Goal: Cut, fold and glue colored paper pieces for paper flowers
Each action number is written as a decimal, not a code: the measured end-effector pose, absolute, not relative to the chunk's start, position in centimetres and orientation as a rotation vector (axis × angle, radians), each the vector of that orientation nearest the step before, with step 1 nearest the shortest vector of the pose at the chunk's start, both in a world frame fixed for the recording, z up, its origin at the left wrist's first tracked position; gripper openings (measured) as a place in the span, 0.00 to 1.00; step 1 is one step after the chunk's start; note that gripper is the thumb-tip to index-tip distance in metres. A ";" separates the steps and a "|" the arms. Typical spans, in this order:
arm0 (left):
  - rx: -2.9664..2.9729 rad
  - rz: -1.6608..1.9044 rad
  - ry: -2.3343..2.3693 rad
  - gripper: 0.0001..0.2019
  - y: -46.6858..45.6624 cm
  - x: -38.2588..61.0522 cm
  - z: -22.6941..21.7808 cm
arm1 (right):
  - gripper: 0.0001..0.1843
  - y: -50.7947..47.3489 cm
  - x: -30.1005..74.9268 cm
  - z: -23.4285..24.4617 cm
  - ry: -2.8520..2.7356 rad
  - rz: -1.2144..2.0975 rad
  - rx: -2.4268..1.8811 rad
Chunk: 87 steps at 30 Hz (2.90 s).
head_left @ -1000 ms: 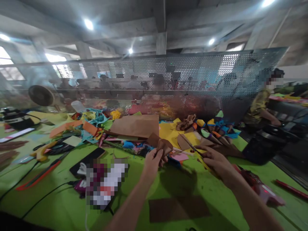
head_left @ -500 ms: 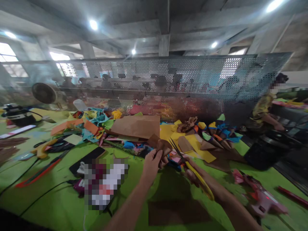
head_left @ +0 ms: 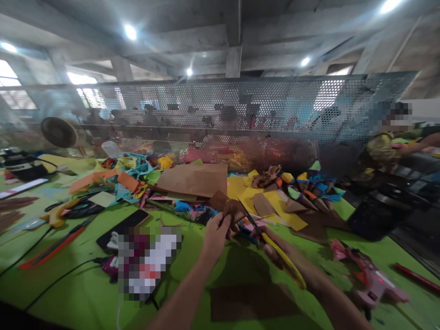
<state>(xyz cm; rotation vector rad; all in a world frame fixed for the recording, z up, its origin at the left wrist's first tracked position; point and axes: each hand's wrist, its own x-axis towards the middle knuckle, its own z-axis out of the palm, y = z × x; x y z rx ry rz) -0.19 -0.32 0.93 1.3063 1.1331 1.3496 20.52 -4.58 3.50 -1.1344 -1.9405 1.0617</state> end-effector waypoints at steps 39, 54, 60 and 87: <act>1.211 1.156 0.962 0.25 0.3 -1.2 1.5 | 0.29 -3.2 21.3 3.9 -2.105 0.934 -1.199; 1.263 1.003 0.918 0.24 0.0 -1.5 1.5 | 0.23 -2.7 21.1 3.3 -2.012 1.018 -1.185; 1.247 0.978 0.864 0.22 0.2 -1.9 1.3 | 0.24 -3.0 21.2 3.7 -1.981 1.064 -1.176; 1.234 0.778 0.794 0.24 -0.2 -2.8 2.0 | 0.22 -2.4 22.0 3.3 -1.964 0.882 -1.295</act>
